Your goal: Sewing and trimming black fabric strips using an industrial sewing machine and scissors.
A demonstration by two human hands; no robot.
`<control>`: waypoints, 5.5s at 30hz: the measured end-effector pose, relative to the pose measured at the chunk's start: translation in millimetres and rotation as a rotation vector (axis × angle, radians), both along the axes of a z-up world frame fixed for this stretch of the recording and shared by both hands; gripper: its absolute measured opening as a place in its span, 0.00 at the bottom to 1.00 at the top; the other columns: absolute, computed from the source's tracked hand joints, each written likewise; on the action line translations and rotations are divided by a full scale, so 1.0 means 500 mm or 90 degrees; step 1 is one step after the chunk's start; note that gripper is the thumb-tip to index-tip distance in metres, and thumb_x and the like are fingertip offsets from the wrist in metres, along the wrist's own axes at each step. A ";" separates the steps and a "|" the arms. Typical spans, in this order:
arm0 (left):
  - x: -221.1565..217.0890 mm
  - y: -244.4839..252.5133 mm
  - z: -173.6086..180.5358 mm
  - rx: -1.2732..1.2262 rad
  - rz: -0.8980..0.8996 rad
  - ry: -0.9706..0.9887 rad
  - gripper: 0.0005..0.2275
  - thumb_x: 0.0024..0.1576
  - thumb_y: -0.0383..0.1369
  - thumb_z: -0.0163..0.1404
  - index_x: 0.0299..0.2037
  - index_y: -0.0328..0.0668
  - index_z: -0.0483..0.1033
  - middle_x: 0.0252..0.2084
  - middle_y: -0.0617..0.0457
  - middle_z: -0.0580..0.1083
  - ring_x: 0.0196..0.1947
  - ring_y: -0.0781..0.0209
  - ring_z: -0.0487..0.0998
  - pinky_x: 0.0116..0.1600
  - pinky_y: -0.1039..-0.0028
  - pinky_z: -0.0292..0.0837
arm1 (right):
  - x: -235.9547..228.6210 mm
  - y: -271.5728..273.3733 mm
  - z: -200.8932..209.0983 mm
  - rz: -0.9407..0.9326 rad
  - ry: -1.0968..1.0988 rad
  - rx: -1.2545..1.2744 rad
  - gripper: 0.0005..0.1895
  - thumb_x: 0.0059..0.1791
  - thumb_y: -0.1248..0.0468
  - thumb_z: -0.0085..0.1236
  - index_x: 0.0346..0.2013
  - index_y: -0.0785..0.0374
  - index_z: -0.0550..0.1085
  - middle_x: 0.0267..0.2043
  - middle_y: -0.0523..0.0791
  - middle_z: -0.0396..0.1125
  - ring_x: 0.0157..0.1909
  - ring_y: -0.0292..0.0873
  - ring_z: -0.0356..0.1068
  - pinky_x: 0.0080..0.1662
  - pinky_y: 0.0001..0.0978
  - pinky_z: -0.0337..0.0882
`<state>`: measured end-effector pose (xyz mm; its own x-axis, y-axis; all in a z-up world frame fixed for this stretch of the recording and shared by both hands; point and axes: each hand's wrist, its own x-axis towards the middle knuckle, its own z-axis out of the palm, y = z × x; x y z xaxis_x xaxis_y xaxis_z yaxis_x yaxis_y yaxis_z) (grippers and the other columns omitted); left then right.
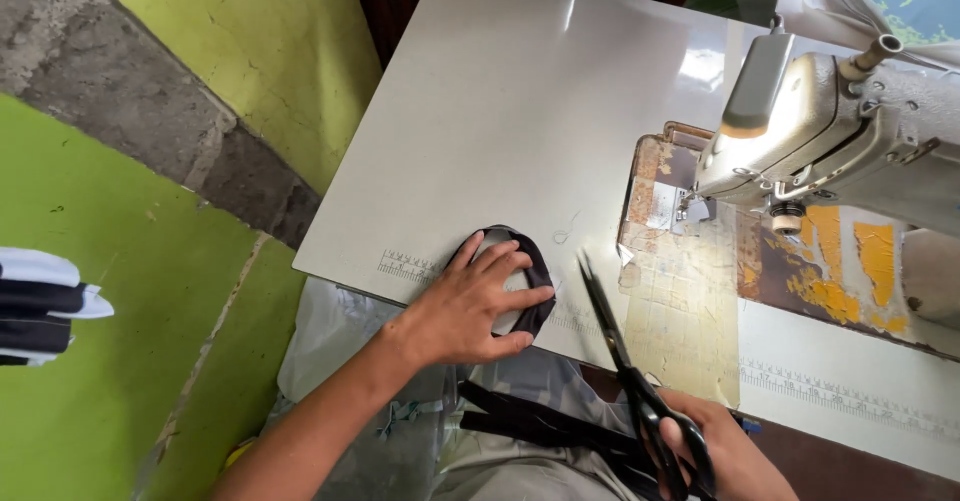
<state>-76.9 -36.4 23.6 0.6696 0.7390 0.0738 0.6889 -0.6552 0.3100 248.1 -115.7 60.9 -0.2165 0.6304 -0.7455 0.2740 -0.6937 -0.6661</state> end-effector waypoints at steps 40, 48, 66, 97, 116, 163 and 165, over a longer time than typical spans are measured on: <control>0.018 -0.008 -0.038 0.207 0.095 -0.156 0.16 0.60 0.44 0.54 0.51 0.45 0.79 0.54 0.52 0.76 0.62 0.51 0.70 0.69 0.43 0.56 | -0.087 -0.035 0.004 0.069 -0.051 -0.069 0.29 0.41 0.47 0.58 0.42 0.68 0.81 0.31 0.46 0.58 0.29 0.43 0.61 0.33 0.36 0.70; 0.015 -0.008 -0.037 0.210 0.091 -0.160 0.16 0.59 0.44 0.56 0.51 0.44 0.80 0.54 0.52 0.76 0.62 0.51 0.70 0.70 0.43 0.56 | -0.082 -0.035 -0.030 0.106 -0.080 -0.016 0.26 0.45 0.43 0.59 0.33 0.67 0.73 0.26 0.45 0.54 0.27 0.42 0.56 0.32 0.34 0.59; 0.012 -0.009 -0.035 0.191 0.091 -0.173 0.16 0.59 0.44 0.55 0.52 0.47 0.79 0.54 0.55 0.74 0.62 0.51 0.68 0.70 0.43 0.54 | -0.076 -0.040 -0.023 0.023 -0.022 -0.066 0.27 0.44 0.49 0.58 0.45 0.71 0.81 0.28 0.46 0.54 0.22 0.43 0.57 0.24 0.39 0.68; -0.096 0.089 -0.002 0.058 0.187 -0.022 0.17 0.60 0.44 0.49 0.58 0.52 0.75 0.61 0.53 0.73 0.65 0.50 0.66 0.72 0.43 0.52 | -0.072 0.096 0.097 0.133 -0.374 0.061 0.17 0.50 0.51 0.65 0.34 0.63 0.77 0.24 0.48 0.70 0.23 0.42 0.64 0.27 0.29 0.61; -0.014 0.084 -0.041 0.144 0.258 0.031 0.17 0.60 0.40 0.53 0.55 0.38 0.74 0.49 0.48 0.74 0.49 0.48 0.72 0.50 0.58 0.72 | 0.025 0.032 0.077 0.374 -0.639 0.184 0.28 0.47 0.32 0.57 0.29 0.51 0.65 0.23 0.41 0.73 0.29 0.43 0.69 0.35 0.33 0.63; 0.081 -0.022 0.101 -0.581 0.397 -0.805 0.04 0.63 0.32 0.50 0.41 0.42 0.72 0.29 0.55 0.72 0.18 0.70 0.61 0.26 0.79 0.52 | 0.030 -0.081 -0.065 0.204 -0.399 0.318 0.30 0.32 0.30 0.68 0.39 0.40 0.76 0.25 0.36 0.72 0.30 0.32 0.65 0.36 0.28 0.63; 0.081 -0.024 0.100 -0.584 0.402 -0.806 0.04 0.63 0.32 0.50 0.41 0.43 0.71 0.29 0.55 0.72 0.18 0.71 0.61 0.26 0.79 0.51 | 0.027 -0.082 -0.058 0.236 -0.441 0.285 0.32 0.32 0.28 0.67 0.41 0.37 0.75 0.28 0.34 0.74 0.32 0.32 0.70 0.38 0.29 0.65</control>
<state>-36.4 -48.6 73.6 0.1340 0.9503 -0.2811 -0.2078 0.3043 0.9296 261.8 -156.9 31.7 -0.0573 0.8722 -0.4857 0.8687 -0.1962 -0.4548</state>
